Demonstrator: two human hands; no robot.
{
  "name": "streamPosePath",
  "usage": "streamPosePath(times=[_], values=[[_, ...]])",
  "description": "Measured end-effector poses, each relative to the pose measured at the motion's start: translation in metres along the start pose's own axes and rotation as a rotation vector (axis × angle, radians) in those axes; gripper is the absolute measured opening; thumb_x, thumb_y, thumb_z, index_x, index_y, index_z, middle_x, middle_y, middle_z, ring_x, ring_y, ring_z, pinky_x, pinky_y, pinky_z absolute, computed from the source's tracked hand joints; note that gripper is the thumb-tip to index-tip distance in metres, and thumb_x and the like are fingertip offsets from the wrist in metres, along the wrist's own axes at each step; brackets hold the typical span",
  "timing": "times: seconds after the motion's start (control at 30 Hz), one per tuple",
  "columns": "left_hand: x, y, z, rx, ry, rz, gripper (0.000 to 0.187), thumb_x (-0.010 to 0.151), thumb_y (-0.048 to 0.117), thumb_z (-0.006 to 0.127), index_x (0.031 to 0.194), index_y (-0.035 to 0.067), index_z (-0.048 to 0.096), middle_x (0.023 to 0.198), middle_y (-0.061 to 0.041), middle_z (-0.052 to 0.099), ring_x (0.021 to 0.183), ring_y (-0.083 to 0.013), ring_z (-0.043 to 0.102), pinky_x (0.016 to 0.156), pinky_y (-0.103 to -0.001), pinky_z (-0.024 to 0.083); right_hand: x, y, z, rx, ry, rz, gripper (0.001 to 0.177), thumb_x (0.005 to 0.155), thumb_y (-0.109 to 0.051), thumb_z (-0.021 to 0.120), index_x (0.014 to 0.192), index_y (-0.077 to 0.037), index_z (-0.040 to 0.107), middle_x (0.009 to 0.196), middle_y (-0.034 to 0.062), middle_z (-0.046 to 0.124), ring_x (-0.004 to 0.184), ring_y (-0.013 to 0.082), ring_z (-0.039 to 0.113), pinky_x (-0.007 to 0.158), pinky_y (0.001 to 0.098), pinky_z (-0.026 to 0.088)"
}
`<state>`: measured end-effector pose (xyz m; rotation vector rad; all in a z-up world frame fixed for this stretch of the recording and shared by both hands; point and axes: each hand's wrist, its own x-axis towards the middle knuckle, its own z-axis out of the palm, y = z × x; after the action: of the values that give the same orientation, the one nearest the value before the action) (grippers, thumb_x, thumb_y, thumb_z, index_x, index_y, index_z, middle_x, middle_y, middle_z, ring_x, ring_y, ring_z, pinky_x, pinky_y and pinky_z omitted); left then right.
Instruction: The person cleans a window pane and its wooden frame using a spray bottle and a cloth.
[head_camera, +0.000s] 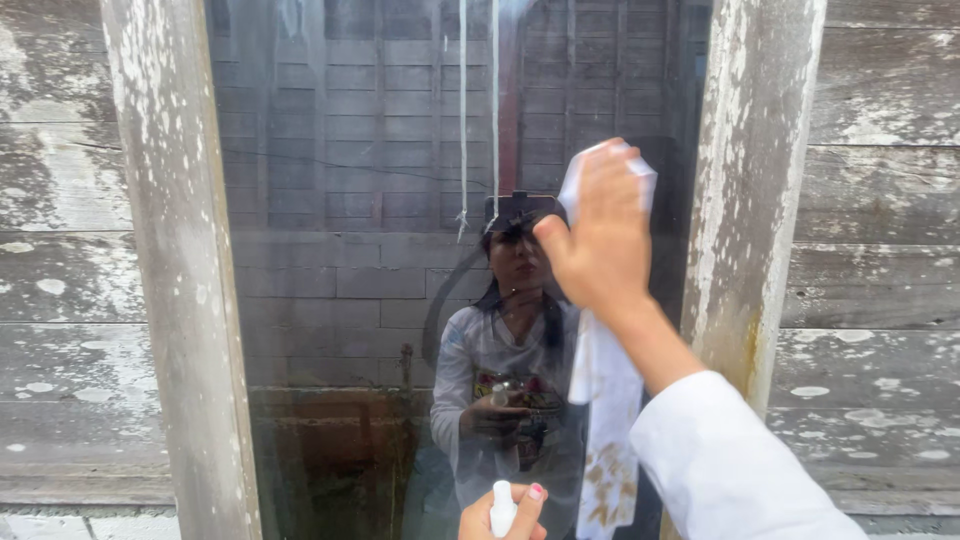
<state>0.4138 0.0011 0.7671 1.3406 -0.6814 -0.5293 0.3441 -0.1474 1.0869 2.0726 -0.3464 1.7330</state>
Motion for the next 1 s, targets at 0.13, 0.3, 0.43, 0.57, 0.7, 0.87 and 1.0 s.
streamPosePath(times=[0.13,0.3,0.43,0.57,0.7,0.87,1.0], values=[[-0.005,0.013,0.022,-0.044,-0.044,0.008,0.029,0.081,0.036,0.082,0.087,0.007,0.084,0.056,-0.009,0.073,0.048,-0.0119,0.066,0.051,-0.028,0.052,-0.042,-0.021,-0.010,0.073,-0.155,-0.252,0.088,0.101,-0.058,0.051,0.159,0.005,0.032,0.167,0.0304,0.027,0.158,0.0433,0.020,0.130,0.0500,0.014],[-0.001,0.016,0.029,-0.079,-0.061,0.011,0.028,0.080,0.034,0.083,0.086,0.006,0.084,0.055,-0.010,0.072,0.046,-0.0132,0.064,0.049,-0.029,0.051,-0.063,0.021,-0.028,-0.186,-0.136,-0.110,0.094,0.096,-0.063,0.049,0.156,0.008,0.032,0.163,0.0319,0.026,0.155,0.0437,0.022,0.125,0.0552,0.011],[0.003,0.012,0.010,-0.013,-0.002,0.070,0.028,0.080,0.034,0.084,0.084,0.006,0.084,0.054,-0.010,0.072,0.047,-0.0121,0.067,0.051,-0.027,0.053,-0.038,0.052,-0.028,-0.180,-0.039,-0.063,0.095,0.103,-0.061,0.047,0.158,0.013,0.027,0.164,0.0382,0.023,0.156,0.0516,0.018,0.128,0.0562,0.008],[-0.001,0.016,-0.007,-0.002,0.061,0.029,0.030,0.080,0.035,0.084,0.086,0.005,0.083,0.055,-0.010,0.073,0.048,-0.0118,0.066,0.051,-0.027,0.052,0.014,0.064,-0.021,-0.114,-0.037,-0.059,0.092,0.106,-0.059,0.047,0.159,0.014,0.025,0.164,0.0407,0.020,0.155,0.0536,0.016,0.128,0.0556,0.008],[-0.010,0.025,-0.015,-0.061,0.066,-0.003,0.031,0.082,0.034,0.082,0.088,0.004,0.083,0.057,-0.011,0.072,0.046,-0.0130,0.065,0.050,-0.029,0.052,0.034,0.051,-0.018,-0.036,-0.004,-0.024,0.086,0.112,-0.051,0.048,0.163,0.013,0.022,0.167,0.0396,0.018,0.157,0.0545,0.014,0.128,0.0573,0.008],[-0.020,0.040,-0.012,-0.077,0.035,-0.015,0.030,0.084,0.032,0.081,0.090,0.003,0.083,0.057,-0.010,0.071,0.046,-0.0130,0.063,0.049,-0.029,0.051,-0.013,-0.023,-0.013,0.115,-0.117,-0.224,0.086,0.092,-0.042,0.067,0.154,0.007,0.036,0.162,0.0319,0.032,0.155,0.0458,0.025,0.128,0.0518,0.020],[-0.034,0.056,0.007,-0.145,0.034,-0.106,0.030,0.084,0.032,0.079,0.089,0.002,0.082,0.057,-0.009,0.067,0.045,-0.0142,0.059,0.044,-0.031,0.048,-0.070,-0.076,-0.022,0.343,-0.310,-0.430,0.079,0.083,-0.046,0.070,0.147,-0.003,0.050,0.152,0.0170,0.050,0.146,0.0326,0.043,0.125,0.0464,0.031]])
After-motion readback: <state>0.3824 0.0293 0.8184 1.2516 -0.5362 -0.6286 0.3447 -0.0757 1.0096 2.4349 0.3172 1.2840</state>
